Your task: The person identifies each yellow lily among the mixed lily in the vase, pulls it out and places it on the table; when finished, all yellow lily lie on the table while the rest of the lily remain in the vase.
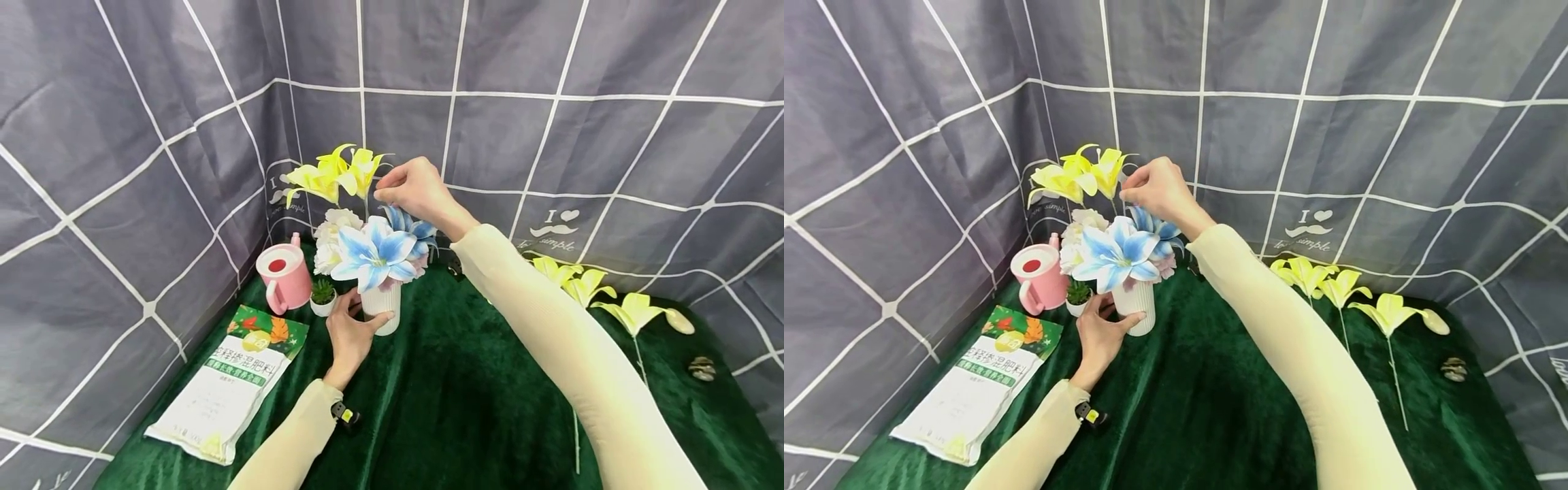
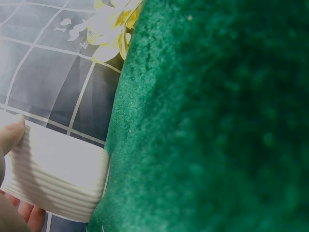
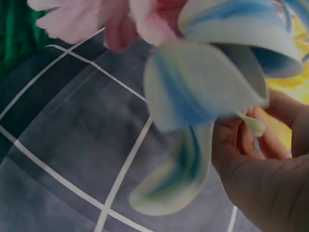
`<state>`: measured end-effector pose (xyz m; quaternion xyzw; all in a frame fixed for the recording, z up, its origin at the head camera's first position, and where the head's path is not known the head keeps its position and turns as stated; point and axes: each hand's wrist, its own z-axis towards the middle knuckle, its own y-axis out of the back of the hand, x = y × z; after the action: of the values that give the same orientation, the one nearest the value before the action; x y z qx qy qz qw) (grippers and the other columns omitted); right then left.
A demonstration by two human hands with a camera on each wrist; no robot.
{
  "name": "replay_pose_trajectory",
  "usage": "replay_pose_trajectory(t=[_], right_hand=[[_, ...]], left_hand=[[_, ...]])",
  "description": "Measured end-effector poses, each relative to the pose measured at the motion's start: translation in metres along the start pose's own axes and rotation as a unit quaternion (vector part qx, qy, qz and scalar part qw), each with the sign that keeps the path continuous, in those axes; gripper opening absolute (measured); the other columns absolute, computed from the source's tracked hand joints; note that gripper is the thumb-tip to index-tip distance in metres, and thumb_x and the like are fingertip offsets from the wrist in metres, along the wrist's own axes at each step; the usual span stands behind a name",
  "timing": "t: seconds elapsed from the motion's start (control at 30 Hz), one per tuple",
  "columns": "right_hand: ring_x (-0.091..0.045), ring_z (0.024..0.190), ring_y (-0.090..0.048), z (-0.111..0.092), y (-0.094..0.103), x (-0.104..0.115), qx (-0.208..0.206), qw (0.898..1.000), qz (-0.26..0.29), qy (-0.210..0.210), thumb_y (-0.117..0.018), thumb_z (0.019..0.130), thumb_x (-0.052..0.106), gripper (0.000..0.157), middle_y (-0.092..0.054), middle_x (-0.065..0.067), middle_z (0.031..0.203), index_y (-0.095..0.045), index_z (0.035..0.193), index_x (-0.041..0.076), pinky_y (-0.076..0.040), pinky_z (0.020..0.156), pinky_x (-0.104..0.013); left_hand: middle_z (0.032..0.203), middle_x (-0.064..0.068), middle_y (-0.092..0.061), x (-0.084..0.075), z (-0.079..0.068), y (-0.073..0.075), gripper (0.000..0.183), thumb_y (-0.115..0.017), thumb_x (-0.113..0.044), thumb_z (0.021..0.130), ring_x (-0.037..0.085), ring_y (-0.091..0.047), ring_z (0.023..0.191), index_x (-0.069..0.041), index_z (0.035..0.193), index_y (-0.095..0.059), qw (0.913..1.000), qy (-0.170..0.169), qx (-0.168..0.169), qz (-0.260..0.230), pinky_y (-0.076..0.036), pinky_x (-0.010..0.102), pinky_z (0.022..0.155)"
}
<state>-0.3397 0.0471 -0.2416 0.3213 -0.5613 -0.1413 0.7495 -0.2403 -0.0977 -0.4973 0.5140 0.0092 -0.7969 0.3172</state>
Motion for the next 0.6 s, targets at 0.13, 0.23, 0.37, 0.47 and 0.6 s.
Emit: replay_pose_trajectory(t=[0.13,0.23,0.37,0.47,0.6], right_hand=[[-0.016,0.073,-0.068,0.009,-0.005,-0.001,0.035,0.999,-0.006,-0.004,-0.078,0.089,0.024,0.012,-0.078,-0.005,0.091,-0.081,0.095,0.015,-0.056,0.069,-0.028],[-0.016,0.073,-0.067,0.013,-0.009,-0.003,0.050,0.999,-0.006,-0.004,-0.078,0.088,0.024,0.011,-0.077,-0.004,0.089,-0.082,0.093,0.015,-0.056,0.070,-0.028],[-0.016,0.073,-0.065,0.015,-0.014,-0.005,0.063,0.998,-0.003,-0.006,-0.079,0.088,0.023,0.010,-0.077,-0.004,0.090,-0.082,0.091,0.014,-0.056,0.073,-0.029],[-0.016,0.070,-0.064,0.016,-0.016,-0.006,0.067,0.998,-0.007,-0.008,-0.079,0.087,0.022,0.010,-0.077,-0.004,0.092,-0.082,0.091,0.014,-0.056,0.076,-0.029],[-0.015,0.067,-0.064,0.017,-0.017,-0.006,0.062,0.998,-0.010,-0.010,-0.080,0.087,0.022,0.009,-0.078,-0.004,0.091,-0.082,0.091,0.014,-0.056,0.077,-0.029]], left_hand=[[0.112,0.013,-0.070,0.000,0.000,0.000,0.072,-0.097,-0.031,0.063,0.031,-0.071,0.101,-0.006,0.124,-0.067,0.9999,0.004,0.003,-0.011,-0.062,0.045,0.088],[0.112,0.014,-0.069,-0.001,0.000,0.000,0.072,-0.097,-0.030,0.064,0.031,-0.071,0.101,-0.005,0.123,-0.067,0.9998,0.007,0.004,-0.018,-0.062,0.045,0.088],[0.112,0.013,-0.069,-0.002,-0.002,-0.001,0.071,-0.097,-0.031,0.064,0.030,-0.071,0.101,-0.006,0.123,-0.067,0.9998,0.012,0.007,-0.016,-0.062,0.044,0.089],[0.113,0.013,-0.070,-0.001,-0.002,-0.002,0.071,-0.097,-0.031,0.063,0.028,-0.071,0.102,-0.006,0.123,-0.067,0.9998,0.011,0.008,-0.013,-0.062,0.042,0.089],[0.114,0.013,-0.070,0.000,-0.001,-0.003,0.071,-0.097,-0.030,0.063,0.028,-0.070,0.102,-0.005,0.123,-0.067,0.9999,0.002,0.005,-0.010,-0.062,0.042,0.088]])
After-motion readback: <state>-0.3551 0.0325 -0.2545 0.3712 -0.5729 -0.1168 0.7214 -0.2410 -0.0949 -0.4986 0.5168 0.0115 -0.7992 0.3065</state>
